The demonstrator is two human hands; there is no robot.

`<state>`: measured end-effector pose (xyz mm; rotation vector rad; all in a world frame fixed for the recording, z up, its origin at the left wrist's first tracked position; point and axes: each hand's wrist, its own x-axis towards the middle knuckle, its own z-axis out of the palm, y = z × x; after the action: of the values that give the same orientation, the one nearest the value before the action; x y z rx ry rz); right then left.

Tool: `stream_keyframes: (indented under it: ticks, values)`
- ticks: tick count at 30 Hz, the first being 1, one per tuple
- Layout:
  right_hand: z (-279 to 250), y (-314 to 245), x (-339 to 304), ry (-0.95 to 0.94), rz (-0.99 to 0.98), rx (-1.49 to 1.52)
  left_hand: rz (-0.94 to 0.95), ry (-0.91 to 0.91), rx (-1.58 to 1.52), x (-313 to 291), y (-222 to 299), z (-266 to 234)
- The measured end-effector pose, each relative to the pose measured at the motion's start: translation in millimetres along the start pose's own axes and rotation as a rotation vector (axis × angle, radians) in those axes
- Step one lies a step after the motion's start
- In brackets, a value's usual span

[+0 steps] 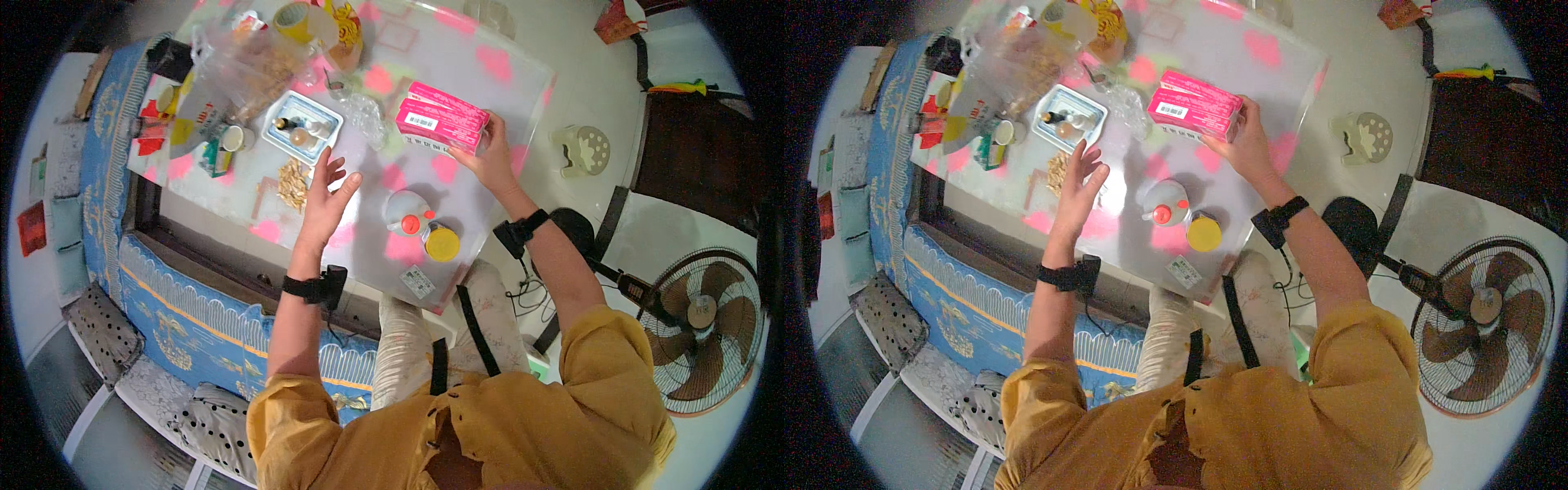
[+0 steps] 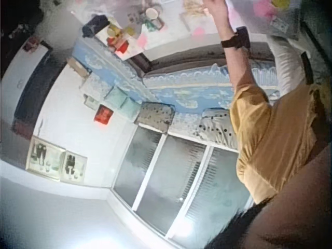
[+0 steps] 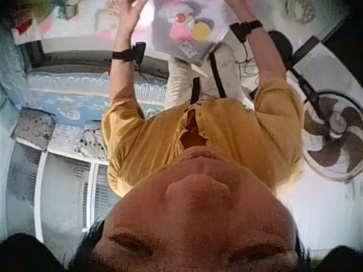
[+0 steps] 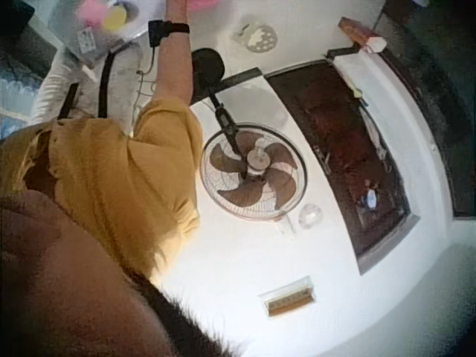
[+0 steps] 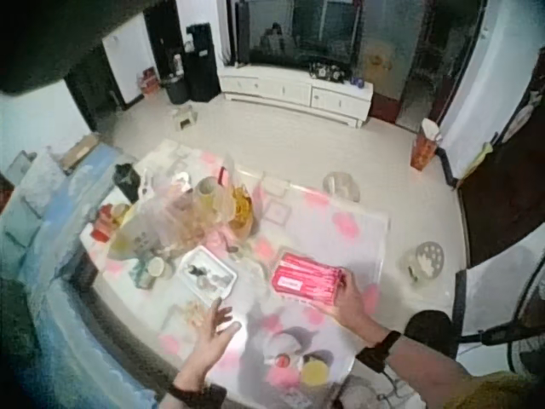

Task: The person folds a white floral-patterned sheet on a bed, then moves several pillows and a snack packet aside. They then walk to a table, pick up a clear bowl, and scoop some loose items from the table into the bowl.

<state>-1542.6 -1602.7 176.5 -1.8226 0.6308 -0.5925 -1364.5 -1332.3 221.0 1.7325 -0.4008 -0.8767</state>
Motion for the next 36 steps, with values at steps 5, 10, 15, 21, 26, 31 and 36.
stream_keyframes:
  ticks: [5,10,15,21,26,31,36]
  values:
    - [19,79,-6,-0.074,-0.065,-0.132,-0.107,-0.174,0.142,36,-37,14]
    - [15,118,-10,-0.257,0.208,-0.19,-0.244,-0.284,0.211,57,-45,25]
    - [-2,113,-5,-0.329,0.106,-0.297,-0.324,-0.269,0.285,66,-68,31]
    - [-10,73,14,-0.406,-0.127,-0.636,-0.262,-0.297,0.531,74,-99,27]
    - [25,50,30,-0.452,-0.189,-0.856,-0.072,-0.298,1.0,76,-111,30]
    - [38,41,47,-0.559,-0.03,-0.873,0.013,-0.248,0.949,90,-125,38]
    - [48,42,91,-0.289,-0.197,-0.833,-0.096,-0.305,0.946,98,-134,38]
